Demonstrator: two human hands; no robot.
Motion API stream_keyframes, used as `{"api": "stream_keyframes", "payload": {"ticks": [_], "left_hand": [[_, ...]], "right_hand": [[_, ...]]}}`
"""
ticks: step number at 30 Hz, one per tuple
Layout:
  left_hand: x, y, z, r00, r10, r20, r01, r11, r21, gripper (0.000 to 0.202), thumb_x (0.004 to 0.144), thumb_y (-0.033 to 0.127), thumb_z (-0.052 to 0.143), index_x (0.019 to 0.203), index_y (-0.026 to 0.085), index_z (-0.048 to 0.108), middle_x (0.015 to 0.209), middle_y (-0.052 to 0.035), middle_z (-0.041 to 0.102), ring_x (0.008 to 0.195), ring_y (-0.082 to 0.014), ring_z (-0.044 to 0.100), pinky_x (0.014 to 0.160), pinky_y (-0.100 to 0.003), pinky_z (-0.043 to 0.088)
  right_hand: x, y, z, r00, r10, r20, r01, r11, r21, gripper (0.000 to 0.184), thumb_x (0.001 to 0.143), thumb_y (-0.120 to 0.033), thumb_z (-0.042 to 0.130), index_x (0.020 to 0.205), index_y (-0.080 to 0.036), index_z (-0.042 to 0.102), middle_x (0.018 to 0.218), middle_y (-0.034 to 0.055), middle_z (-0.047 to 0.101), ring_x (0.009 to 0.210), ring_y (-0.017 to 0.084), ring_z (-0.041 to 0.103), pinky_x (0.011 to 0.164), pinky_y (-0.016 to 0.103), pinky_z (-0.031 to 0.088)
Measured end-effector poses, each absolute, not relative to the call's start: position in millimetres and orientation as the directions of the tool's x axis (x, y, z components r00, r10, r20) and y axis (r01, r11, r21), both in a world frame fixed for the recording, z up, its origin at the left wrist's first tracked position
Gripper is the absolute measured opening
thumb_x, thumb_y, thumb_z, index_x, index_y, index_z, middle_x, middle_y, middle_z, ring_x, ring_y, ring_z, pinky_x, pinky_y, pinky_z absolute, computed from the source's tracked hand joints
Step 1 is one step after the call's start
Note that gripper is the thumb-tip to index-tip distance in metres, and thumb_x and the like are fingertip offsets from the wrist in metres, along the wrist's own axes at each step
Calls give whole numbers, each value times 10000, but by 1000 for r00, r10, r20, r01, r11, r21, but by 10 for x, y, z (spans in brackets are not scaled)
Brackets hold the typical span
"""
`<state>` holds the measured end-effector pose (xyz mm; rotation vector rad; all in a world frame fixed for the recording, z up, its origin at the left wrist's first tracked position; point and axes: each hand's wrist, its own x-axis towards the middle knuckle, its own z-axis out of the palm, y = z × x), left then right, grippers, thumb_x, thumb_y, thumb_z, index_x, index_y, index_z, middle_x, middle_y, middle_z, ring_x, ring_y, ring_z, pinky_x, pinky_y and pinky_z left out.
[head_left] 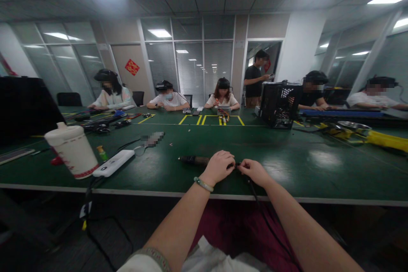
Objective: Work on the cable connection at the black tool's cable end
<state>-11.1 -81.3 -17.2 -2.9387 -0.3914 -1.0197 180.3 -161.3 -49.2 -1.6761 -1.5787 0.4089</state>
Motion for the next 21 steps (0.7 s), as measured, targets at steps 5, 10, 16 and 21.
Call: {"api": "stream_keyframes", "payload": {"ticks": [5,10,16,21], "left_hand": [[-114,-814,-174,762,229,605,239,-969,66,115,821,264,648,921,212,627,1110,-47,618,1112,-216,513,1044,-417,345],[-105,-819,-160,781,222,584,245,-969,40,57,845,232,610,895,214,631,1105,-37,617,1099,-205,513,1021,-399,365],[-102,-830,-154,780,209,590,214,-975,62,90,835,225,617,923,207,627,1061,-46,626,1065,-211,529,990,-386,388],[-105,-835,-150,765,235,600,237,-968,76,94,826,237,633,912,201,623,1041,-52,626,1064,-219,529,979,-389,393]], "right_hand": [[1792,-1620,-477,183,944,273,702,69,-709,251,807,-414,571,684,-197,597,622,-1,656,598,148,580,570,234,403],[1798,-1619,-492,188,944,271,706,62,-706,244,808,-410,566,694,-196,597,621,-5,656,590,145,580,563,228,403],[1801,-1619,-486,181,942,282,710,74,-701,235,804,-394,572,684,-194,599,633,-3,662,603,144,580,589,232,410],[1794,-1623,-478,183,943,277,703,71,-707,240,811,-402,568,697,-194,604,637,2,671,594,146,586,575,231,409]]}}
